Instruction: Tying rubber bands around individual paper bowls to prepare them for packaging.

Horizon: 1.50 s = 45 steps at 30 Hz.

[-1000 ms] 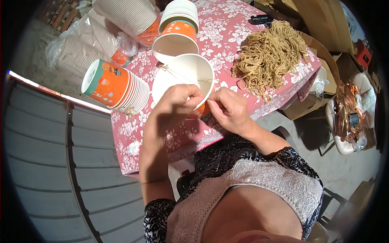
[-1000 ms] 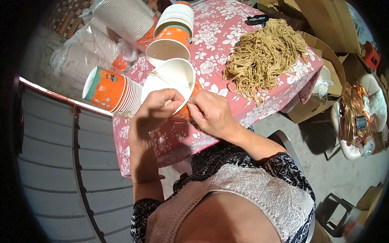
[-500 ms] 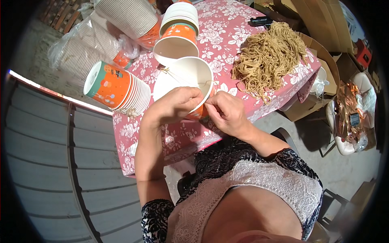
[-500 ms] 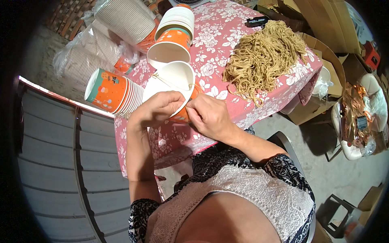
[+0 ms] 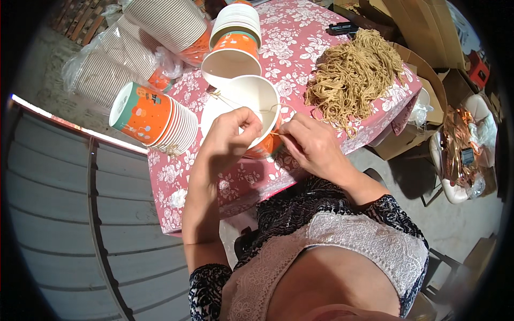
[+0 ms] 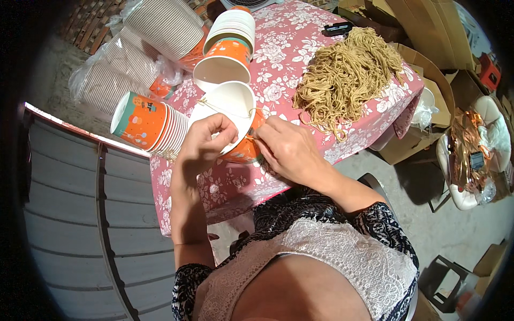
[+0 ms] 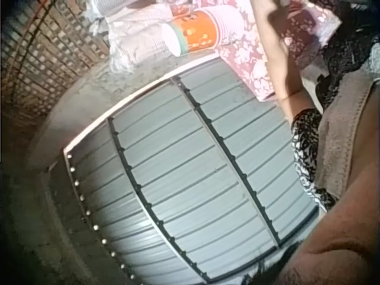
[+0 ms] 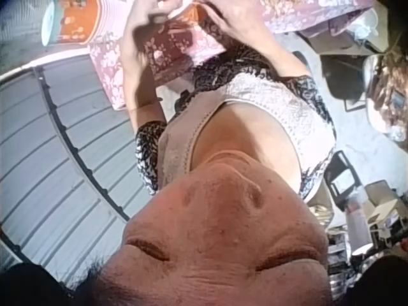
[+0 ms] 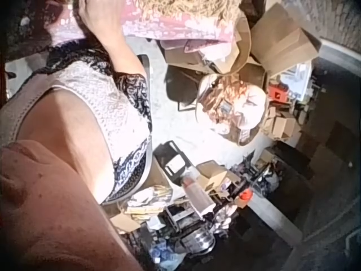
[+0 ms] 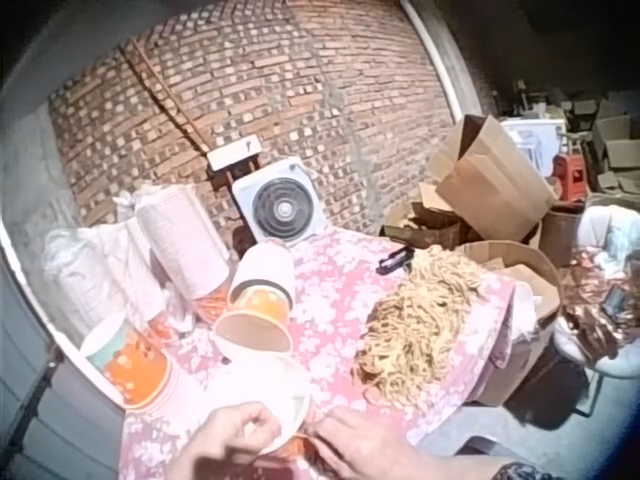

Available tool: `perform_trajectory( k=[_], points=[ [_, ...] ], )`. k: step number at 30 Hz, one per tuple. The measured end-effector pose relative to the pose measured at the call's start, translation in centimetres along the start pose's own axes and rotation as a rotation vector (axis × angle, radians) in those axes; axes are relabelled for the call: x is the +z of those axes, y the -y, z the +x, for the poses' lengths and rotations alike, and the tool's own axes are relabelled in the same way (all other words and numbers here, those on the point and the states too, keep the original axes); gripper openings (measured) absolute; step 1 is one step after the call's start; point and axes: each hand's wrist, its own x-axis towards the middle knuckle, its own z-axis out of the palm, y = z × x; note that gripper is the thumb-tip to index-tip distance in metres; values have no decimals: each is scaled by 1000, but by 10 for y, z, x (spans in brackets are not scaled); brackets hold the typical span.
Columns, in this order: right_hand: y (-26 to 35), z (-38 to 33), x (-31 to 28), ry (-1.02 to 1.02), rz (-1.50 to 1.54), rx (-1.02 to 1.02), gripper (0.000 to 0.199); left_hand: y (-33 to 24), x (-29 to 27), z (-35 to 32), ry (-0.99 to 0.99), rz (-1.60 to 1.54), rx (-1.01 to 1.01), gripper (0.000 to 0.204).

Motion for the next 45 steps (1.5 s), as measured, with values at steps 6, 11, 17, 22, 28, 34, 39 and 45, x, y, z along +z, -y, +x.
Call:
perform_trajectory(
  k=[6, 11, 17, 22, 28, 34, 39, 45],
  points=[
    [-1, -3, 9, 13, 34, 14, 11, -1, -7, 0, 64, -3, 38, 30],
    [-1, -2, 18, -47, 46, 7, 10, -24, -7, -2, 216, -106, -46, 34],
    [2, 0, 17, -46, 80, 15, 12, -22, -10, 2, 234, -9, -70, 27],
    [-3, 4, -7, 93, -66, 39, 16, -13, -9, -5, 24, -81, -178, 19],
    [-1, 14, -30, 113, -122, -55, 18, -17, 5, -10, -55, -353, 11, 18],
    [-5, 25, -23, 39, -52, -155, 21, -18, 9, -3, -32, -597, 50, 12],
    [-7, 29, -19, 56, -3, -177, 23, -14, 2, 4, 42, -693, 58, 12],
    [-15, 36, -18, 45, 125, -173, 24, -14, 2, 9, 88, -673, -29, 12]
  ],
)
